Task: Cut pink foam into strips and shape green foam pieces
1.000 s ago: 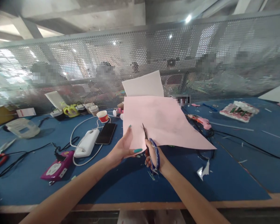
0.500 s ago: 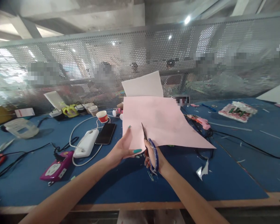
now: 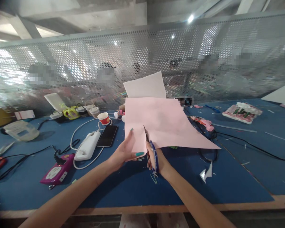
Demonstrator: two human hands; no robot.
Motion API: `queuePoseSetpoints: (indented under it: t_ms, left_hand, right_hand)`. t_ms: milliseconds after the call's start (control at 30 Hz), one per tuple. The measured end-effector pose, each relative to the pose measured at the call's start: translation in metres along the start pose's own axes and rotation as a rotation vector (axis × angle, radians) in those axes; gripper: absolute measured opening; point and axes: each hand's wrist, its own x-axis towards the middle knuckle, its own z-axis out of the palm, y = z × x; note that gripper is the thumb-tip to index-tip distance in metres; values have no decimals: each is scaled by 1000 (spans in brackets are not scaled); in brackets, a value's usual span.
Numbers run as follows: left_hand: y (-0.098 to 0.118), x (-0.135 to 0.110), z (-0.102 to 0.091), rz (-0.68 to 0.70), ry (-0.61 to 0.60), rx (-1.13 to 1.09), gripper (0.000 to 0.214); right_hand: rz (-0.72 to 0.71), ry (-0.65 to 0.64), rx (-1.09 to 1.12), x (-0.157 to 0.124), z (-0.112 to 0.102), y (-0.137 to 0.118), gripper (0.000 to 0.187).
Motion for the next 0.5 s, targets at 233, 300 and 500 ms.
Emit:
queuePoseSetpoints:
  t_ms: [233,300,500]
  left_hand:
    - [-2,1,-3,12,-24,30,103]
    - [-1,0,-3,29,-40,36,101]
    - [-2,0,-3,43,-18,60,100]
  right_hand:
    - [23,-16,-33,-1,-3,-2,33]
    - [47,-22,-27,-1,-4,-1,34]
    - [134,-9,11,0,-3,-3,39]
